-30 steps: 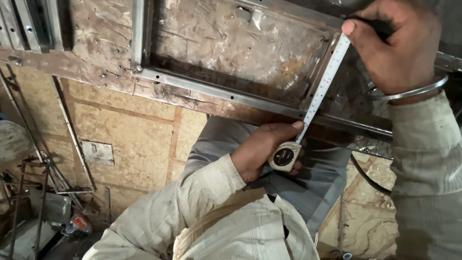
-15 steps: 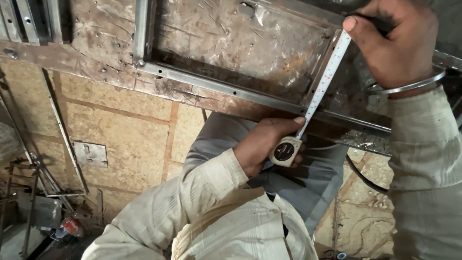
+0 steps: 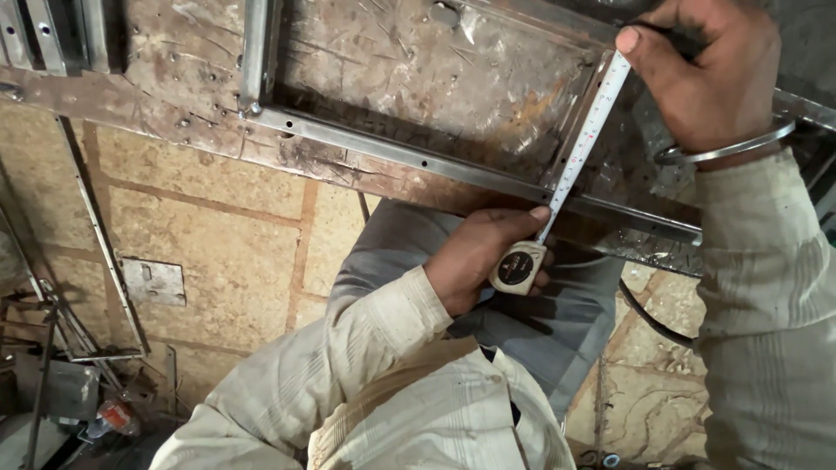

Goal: Assembling and measuring metal furniture frames on a workshop bench using tools.

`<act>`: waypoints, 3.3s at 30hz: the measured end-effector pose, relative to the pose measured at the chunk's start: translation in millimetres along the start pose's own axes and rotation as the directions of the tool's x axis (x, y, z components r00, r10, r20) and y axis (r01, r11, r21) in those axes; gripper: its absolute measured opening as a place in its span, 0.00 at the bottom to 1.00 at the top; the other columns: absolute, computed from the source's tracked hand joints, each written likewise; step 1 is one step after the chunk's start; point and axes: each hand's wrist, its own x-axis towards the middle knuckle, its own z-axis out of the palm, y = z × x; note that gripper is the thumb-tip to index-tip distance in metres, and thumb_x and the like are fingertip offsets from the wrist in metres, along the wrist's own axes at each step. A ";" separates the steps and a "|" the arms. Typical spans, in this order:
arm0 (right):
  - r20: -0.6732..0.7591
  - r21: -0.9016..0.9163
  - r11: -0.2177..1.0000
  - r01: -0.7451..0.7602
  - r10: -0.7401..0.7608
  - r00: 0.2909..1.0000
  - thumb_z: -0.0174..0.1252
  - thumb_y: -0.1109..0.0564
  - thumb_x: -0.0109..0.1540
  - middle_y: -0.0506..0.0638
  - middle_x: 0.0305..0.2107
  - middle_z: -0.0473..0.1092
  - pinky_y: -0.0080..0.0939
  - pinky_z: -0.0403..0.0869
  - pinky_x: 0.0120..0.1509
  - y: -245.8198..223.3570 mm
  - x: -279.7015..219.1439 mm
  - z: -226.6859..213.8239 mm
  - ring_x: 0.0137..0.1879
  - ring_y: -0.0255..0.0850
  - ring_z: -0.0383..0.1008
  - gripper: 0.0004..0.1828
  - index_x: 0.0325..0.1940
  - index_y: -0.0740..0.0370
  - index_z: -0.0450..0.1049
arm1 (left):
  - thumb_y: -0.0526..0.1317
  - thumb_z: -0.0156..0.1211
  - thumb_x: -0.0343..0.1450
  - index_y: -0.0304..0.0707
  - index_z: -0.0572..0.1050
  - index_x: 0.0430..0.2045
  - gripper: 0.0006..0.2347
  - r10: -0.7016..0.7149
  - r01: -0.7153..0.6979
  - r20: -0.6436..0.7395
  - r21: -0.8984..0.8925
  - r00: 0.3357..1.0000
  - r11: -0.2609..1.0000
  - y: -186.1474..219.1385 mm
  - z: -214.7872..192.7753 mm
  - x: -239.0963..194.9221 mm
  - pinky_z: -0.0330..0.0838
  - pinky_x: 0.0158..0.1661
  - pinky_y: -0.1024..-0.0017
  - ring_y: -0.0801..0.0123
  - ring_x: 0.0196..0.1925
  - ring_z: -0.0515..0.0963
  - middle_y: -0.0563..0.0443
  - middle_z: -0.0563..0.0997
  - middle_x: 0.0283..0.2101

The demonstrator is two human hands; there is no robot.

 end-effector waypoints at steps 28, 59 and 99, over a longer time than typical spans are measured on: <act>-0.052 0.091 0.994 -0.054 0.059 0.997 0.66 0.63 0.70 0.55 0.35 0.78 0.37 0.72 0.48 10.4 3.8 3.3 0.42 0.37 0.79 0.05 0.44 0.70 0.80 | 0.48 0.58 0.74 0.33 0.76 0.35 0.14 0.074 -0.069 -0.054 0.095 0.996 0.993 -6.3 0.6 9.8 0.76 0.22 0.67 0.63 0.21 0.81 0.47 0.80 0.26; -0.046 0.057 0.998 0.014 -0.011 0.999 0.65 0.64 0.73 0.56 0.31 0.76 0.37 0.69 0.39 1.1 6.3 0.1 0.36 0.38 0.74 0.07 0.42 0.73 0.79 | 0.48 0.59 0.74 0.32 0.76 0.34 0.14 0.035 -0.032 -0.032 0.083 0.999 0.996 1.0 0.2 4.6 0.78 0.23 0.68 0.64 0.22 0.82 0.47 0.80 0.26; -0.343 0.101 0.870 -0.482 0.485 0.804 0.66 0.64 0.66 0.54 0.36 0.78 0.37 0.75 0.41 46.0 -170.3 -116.1 0.38 0.37 0.78 0.16 0.58 0.68 0.78 | 0.44 0.55 0.77 0.30 0.75 0.33 0.12 0.048 -0.045 -0.017 0.142 0.999 0.989 -157.4 163.3 102.4 0.74 0.26 0.66 0.67 0.24 0.78 0.49 0.78 0.28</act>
